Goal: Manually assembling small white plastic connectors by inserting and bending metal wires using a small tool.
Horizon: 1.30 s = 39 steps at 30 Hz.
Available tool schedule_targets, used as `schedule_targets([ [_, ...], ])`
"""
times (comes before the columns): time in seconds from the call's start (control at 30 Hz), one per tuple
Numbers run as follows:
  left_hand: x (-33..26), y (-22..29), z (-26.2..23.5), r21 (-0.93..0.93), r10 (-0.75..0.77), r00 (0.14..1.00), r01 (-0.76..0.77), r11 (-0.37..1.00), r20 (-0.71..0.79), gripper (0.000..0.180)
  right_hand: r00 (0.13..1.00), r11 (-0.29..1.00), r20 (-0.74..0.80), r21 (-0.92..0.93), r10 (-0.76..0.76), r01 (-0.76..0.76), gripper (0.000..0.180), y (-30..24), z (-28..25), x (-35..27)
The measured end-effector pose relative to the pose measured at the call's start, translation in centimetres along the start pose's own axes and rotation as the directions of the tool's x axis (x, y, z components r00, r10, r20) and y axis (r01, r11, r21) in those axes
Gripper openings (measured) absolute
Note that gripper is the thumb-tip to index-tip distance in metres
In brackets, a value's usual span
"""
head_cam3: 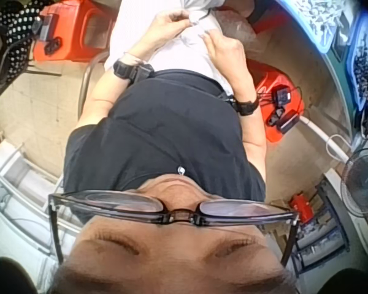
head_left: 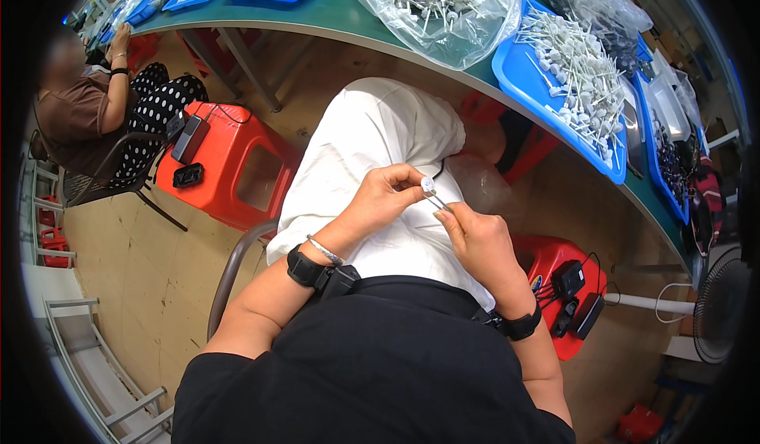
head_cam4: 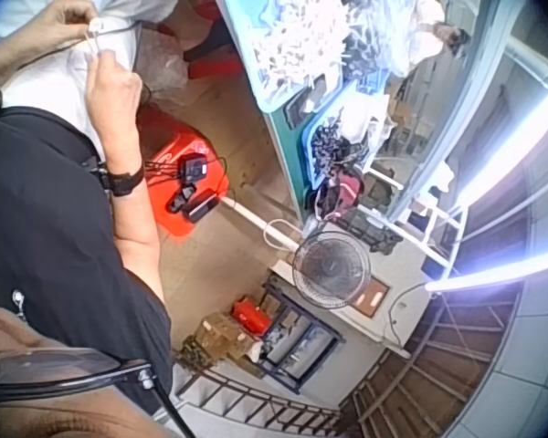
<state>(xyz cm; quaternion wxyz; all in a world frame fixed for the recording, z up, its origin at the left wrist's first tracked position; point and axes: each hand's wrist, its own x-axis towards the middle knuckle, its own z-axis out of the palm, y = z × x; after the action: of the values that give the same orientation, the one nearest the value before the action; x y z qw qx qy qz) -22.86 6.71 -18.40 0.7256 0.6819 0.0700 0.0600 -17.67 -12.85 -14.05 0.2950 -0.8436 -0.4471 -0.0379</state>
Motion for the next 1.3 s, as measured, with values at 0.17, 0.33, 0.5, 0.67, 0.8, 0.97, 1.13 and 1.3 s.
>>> schedule_targets([
  [0.17,0.0,0.0,0.0,0.012,0.005,1.000,-0.005,1.000,-0.002,0.010,0.952,0.918,0.212,0.287,0.219,-0.275,0.031,-0.5,-0.6,0.3],
  [0.33,0.1,0.2,-0.2,-0.047,-0.082,0.997,0.082,0.996,0.006,0.010,0.963,0.957,0.191,0.180,0.193,-0.227,0.031,-0.4,-1.1,0.3],
  [0.5,0.0,0.3,-0.2,-0.081,-0.102,0.994,0.104,0.991,0.035,0.010,0.995,0.996,0.061,0.021,0.085,-0.086,0.026,-0.2,-1.0,0.3],
  [0.67,-0.1,0.5,-0.1,-0.074,-0.132,0.989,0.137,0.988,0.067,0.011,0.996,0.990,-0.062,-0.126,-0.065,0.057,0.023,0.3,-0.3,0.2],
  [0.8,-0.1,0.2,-0.1,-0.072,-0.142,0.986,0.148,0.986,0.081,0.012,0.994,0.981,-0.064,-0.177,-0.093,0.080,0.024,0.3,-0.3,0.4],
  [0.97,-0.1,0.1,-0.1,-0.044,-0.157,0.984,0.161,0.986,0.086,0.011,0.989,0.939,-0.039,-0.321,-0.146,0.126,0.024,0.3,-0.5,0.4],
  [1.13,-0.1,0.0,-0.2,-0.027,-0.174,0.981,0.177,0.984,0.092,0.009,0.984,0.903,-0.029,-0.403,-0.177,0.151,0.025,-0.2,-0.9,0.7],
  [1.3,-0.1,0.2,-0.2,-0.051,-0.197,0.976,0.202,0.978,0.092,0.009,0.982,0.888,-0.039,-0.435,-0.184,0.149,0.025,-0.2,-0.8,0.6],
])
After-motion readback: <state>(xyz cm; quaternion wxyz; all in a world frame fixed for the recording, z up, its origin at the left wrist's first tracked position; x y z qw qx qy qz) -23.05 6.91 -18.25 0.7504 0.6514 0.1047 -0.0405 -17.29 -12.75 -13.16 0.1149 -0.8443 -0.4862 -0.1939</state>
